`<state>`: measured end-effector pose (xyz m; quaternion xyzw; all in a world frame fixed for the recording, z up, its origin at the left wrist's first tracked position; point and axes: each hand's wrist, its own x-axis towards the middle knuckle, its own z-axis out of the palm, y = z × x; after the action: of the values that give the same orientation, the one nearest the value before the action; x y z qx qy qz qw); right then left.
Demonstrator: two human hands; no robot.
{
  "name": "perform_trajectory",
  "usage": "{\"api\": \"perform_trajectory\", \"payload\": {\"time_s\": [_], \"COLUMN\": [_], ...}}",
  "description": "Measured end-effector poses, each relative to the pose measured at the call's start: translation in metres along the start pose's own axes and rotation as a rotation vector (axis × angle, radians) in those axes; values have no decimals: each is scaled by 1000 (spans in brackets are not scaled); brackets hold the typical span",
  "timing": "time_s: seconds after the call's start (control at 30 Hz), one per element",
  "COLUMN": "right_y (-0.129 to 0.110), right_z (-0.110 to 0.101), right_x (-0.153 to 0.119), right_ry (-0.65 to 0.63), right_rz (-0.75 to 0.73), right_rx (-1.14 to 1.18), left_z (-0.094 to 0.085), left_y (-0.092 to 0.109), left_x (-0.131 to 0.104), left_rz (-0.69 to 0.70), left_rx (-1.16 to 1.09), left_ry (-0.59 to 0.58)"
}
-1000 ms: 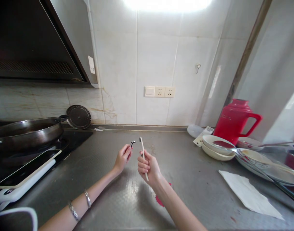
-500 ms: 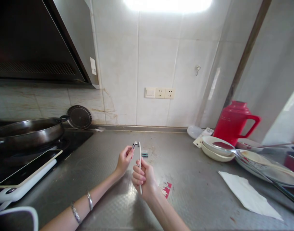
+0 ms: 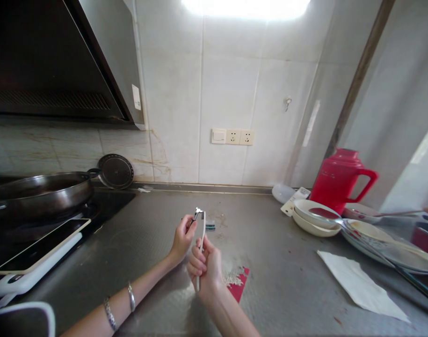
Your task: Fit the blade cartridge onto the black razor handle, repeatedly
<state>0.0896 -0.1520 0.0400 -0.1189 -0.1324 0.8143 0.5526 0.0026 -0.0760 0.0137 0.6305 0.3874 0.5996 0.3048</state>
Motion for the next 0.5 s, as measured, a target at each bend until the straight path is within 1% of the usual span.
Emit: {"api": "perform_trajectory", "payload": {"time_s": [0.07,0.17,0.23,0.37,0.43,0.5], "right_y": [-3,-9,-5,11,12,8], "right_z": [2,6,7,5,6,10], "right_x": [0,4,4,-1,-3,-2], "right_ry": [13,0,-7,1,6,24], "right_rz": [-24,-50,-35,16,10,-22], "right_rx": [28,46,34,16,26,52], "left_z": [0,1,2,1,1,1], "left_y": [1,3,3,2,2,3], "left_x": [-1,-2,-2,0,0,0], "left_rz": [3,11,5,-12,-12,-12], "left_rx": [2,-8,-17,-22,-33,-43], "left_ry": [-4,-12,-6,34,43,39]}}
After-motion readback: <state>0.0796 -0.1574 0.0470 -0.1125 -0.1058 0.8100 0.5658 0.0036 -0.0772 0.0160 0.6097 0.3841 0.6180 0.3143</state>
